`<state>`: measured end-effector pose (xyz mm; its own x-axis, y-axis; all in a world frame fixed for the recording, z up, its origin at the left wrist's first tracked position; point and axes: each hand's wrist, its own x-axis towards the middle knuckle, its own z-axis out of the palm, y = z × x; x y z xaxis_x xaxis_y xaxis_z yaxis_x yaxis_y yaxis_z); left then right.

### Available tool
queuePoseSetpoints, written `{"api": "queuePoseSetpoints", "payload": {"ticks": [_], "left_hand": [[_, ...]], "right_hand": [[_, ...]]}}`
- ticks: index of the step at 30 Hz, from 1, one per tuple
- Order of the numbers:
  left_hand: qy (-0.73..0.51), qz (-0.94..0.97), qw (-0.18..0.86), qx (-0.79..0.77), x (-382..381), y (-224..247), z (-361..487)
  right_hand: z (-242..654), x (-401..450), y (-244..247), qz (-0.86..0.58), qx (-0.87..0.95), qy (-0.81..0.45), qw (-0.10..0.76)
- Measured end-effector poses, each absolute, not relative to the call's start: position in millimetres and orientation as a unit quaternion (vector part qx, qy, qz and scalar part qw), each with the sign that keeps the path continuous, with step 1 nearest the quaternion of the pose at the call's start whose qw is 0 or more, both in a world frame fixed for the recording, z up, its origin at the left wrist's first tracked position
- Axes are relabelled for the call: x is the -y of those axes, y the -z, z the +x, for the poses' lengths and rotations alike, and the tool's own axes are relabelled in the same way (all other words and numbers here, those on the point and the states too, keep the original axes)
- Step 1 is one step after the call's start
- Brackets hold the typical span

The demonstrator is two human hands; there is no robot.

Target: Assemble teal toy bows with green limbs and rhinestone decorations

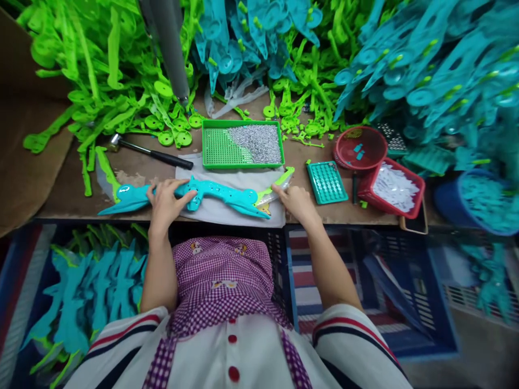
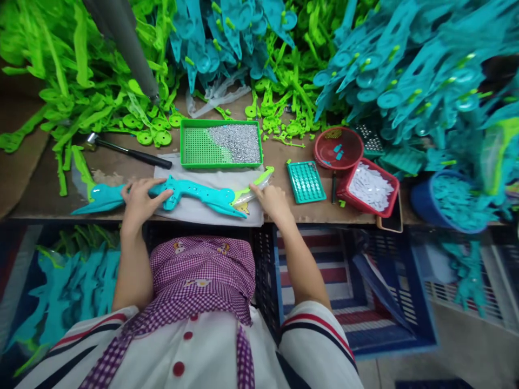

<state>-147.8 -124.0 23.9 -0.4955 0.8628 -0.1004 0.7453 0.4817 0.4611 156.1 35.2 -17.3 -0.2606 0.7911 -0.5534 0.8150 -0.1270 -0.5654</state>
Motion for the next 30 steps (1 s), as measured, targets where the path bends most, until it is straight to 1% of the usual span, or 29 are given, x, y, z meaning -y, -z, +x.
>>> {"api": "queuePoseSetpoints", "payload": {"ticks": [1,3,6,7,8,10,15,18,20,23,27,30], "left_hand": [[-0.186,0.474,0.158,-0.846,124.9,-22.1,-145.8],[-0.185,0.478,0.157,-0.844,126.8,-20.5,-144.1],[-0.175,0.484,0.155,-0.843,128.1,-20.2,-144.9],[-0.172,0.485,0.153,-0.844,128.2,-20.2,-145.0],[-0.169,0.485,0.149,-0.845,128.3,-20.1,-144.6],[-0.162,0.487,0.138,-0.847,128.6,-19.0,-142.8],[-0.149,0.509,0.104,-0.841,130.5,-9.0,-138.4],[-0.140,0.516,0.085,-0.841,131.4,-3.1,-138.7],[-0.134,0.518,0.076,-0.841,131.8,-1.4,-139.1],[-0.126,0.525,0.067,-0.839,132.1,-1.2,-138.9],[-0.125,0.526,0.062,-0.839,132.3,-1.1,-138.1],[-0.129,0.529,0.063,-0.836,132.3,-0.4,-138.3]], "right_hand": [[154.8,-34.7,9.1,0.607,-0.689,0.396,-0.012],[143.7,-35.4,-9.3,0.579,-0.720,0.366,-0.111],[98.9,-49.6,-30.1,0.472,-0.722,0.407,-0.302],[77.5,-58.6,-33.0,0.429,-0.723,0.416,-0.347],[54.4,-69.1,-34.2,0.385,-0.731,0.421,-0.374],[8.3,-90.4,-34.2,0.328,-0.748,0.426,-0.388],[-78.7,-115.9,-47.1,0.318,-0.737,0.458,-0.383],[-117.3,-122.9,-59.7,0.277,-0.715,0.501,-0.400],[-135.7,-129.4,-64.0,0.224,-0.696,0.546,-0.410],[-138.3,-132.5,-63.9,0.162,-0.689,0.583,-0.398],[-100.7,-119.7,-53.8,0.209,-0.709,0.545,-0.396],[-71.3,-117.3,-39.8,0.231,-0.688,0.556,-0.405]]}}
